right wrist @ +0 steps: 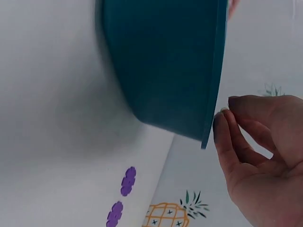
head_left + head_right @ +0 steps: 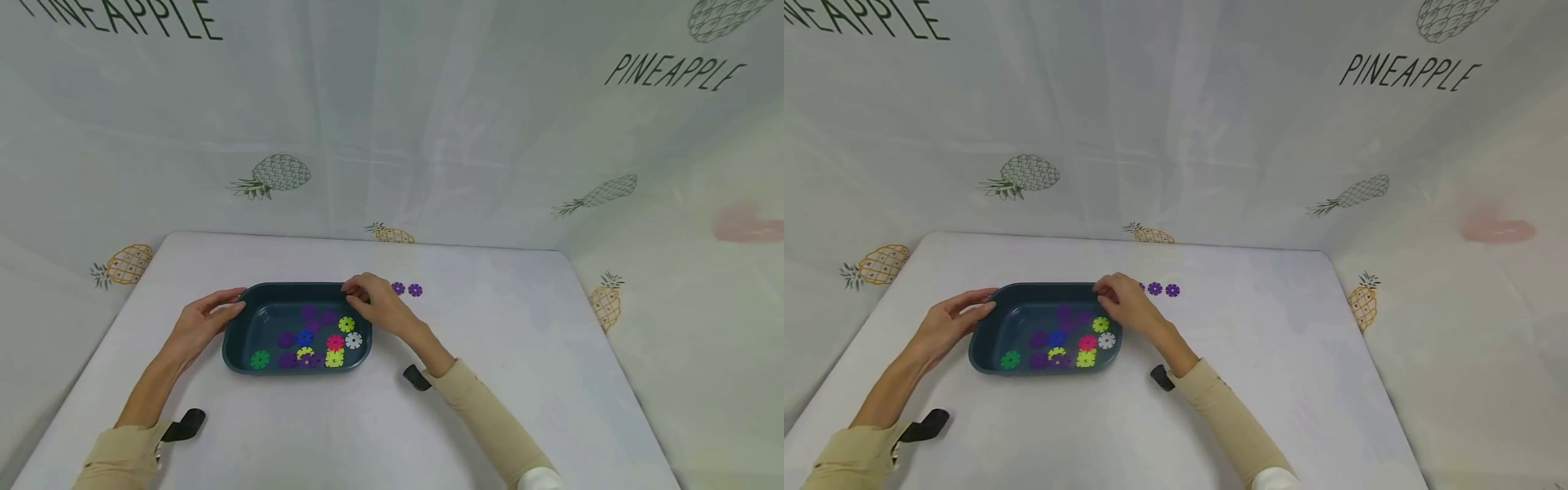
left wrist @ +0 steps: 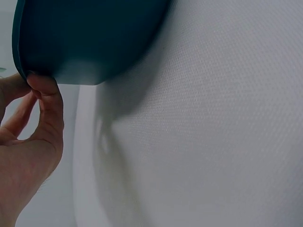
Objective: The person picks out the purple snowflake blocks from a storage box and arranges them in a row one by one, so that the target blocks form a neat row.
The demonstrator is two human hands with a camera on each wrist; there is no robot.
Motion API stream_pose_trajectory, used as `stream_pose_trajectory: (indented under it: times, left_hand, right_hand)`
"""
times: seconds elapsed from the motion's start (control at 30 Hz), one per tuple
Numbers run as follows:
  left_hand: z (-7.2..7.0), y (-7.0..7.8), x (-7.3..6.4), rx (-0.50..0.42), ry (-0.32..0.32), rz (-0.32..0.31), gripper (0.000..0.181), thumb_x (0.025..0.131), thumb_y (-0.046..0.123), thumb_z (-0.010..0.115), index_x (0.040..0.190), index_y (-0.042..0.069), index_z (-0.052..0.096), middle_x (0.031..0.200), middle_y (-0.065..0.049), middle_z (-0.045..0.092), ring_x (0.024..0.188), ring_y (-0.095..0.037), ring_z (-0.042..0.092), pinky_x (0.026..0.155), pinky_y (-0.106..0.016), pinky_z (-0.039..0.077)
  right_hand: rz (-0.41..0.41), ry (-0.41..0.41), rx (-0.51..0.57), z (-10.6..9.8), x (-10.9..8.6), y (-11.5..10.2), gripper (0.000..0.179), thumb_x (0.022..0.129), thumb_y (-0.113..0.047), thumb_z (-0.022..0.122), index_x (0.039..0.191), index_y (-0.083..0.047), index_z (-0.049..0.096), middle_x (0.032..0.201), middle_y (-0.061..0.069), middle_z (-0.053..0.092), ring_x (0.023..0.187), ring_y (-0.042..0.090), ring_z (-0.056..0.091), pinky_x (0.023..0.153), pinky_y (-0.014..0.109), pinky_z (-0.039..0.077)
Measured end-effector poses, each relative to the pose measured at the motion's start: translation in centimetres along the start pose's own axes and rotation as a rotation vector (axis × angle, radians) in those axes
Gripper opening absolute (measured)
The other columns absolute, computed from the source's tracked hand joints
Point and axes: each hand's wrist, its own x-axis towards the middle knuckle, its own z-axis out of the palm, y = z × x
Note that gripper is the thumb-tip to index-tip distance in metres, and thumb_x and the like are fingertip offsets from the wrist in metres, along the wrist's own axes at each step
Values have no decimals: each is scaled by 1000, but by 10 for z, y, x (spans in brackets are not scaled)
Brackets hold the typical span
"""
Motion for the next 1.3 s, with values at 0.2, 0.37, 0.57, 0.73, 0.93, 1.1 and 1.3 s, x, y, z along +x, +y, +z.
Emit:
stream_pose_trajectory:
  times: [0.2,0.37,0.57,0.73,0.93,1.1,1.3]
  left_hand:
    - [1,4,-1,5,-6,-4,55,103,33,65,147,0,53,122,5,55,95,0,64,81,-15,53]
    - [2,5,-1,8,-6,-1,55,104,33,64,146,0,53,122,4,55,96,0,65,81,-14,53]
    - [3,4,0,13,-2,1,55,103,32,65,146,0,53,120,7,57,96,-2,65,81,-14,53]
    - [2,2,-1,16,-4,-4,55,104,33,64,147,1,53,120,8,57,96,0,65,81,-14,53]
    - [2,1,-1,26,2,5,55,104,32,63,147,0,52,121,8,56,97,2,64,82,-14,53]
    - [2,0,-1,30,6,9,55,104,33,63,147,0,52,122,7,56,98,3,64,82,-13,52]
    - [1,0,-2,27,7,11,54,105,32,63,147,-1,51,123,6,55,98,3,64,82,-13,52]
  right_hand:
    - [-5,-70,7,14,6,-2,23,100,1,64,122,6,64,115,17,66,101,23,65,89,25,53]
    - [5,-119,-77,27,9,-1,23,100,-1,65,123,4,64,117,14,65,105,21,64,93,25,52]
    - [8,-144,-212,38,10,-7,23,101,-6,66,123,-1,67,115,10,65,105,18,62,94,25,51]
    - [19,-170,-271,45,12,-11,22,101,-8,65,123,-4,68,116,8,65,103,16,59,94,24,49]
    - [10,-171,-409,55,13,-11,22,102,-12,66,123,-8,69,115,7,66,102,16,61,89,24,52]
    - [-28,-159,-568,60,11,-11,23,101,-17,68,123,-10,71,114,5,68,101,17,64,85,24,54]
    - [-29,-165,-622,64,12,-11,23,101,-19,68,123,-12,73,116,4,69,103,17,64,90,24,53]
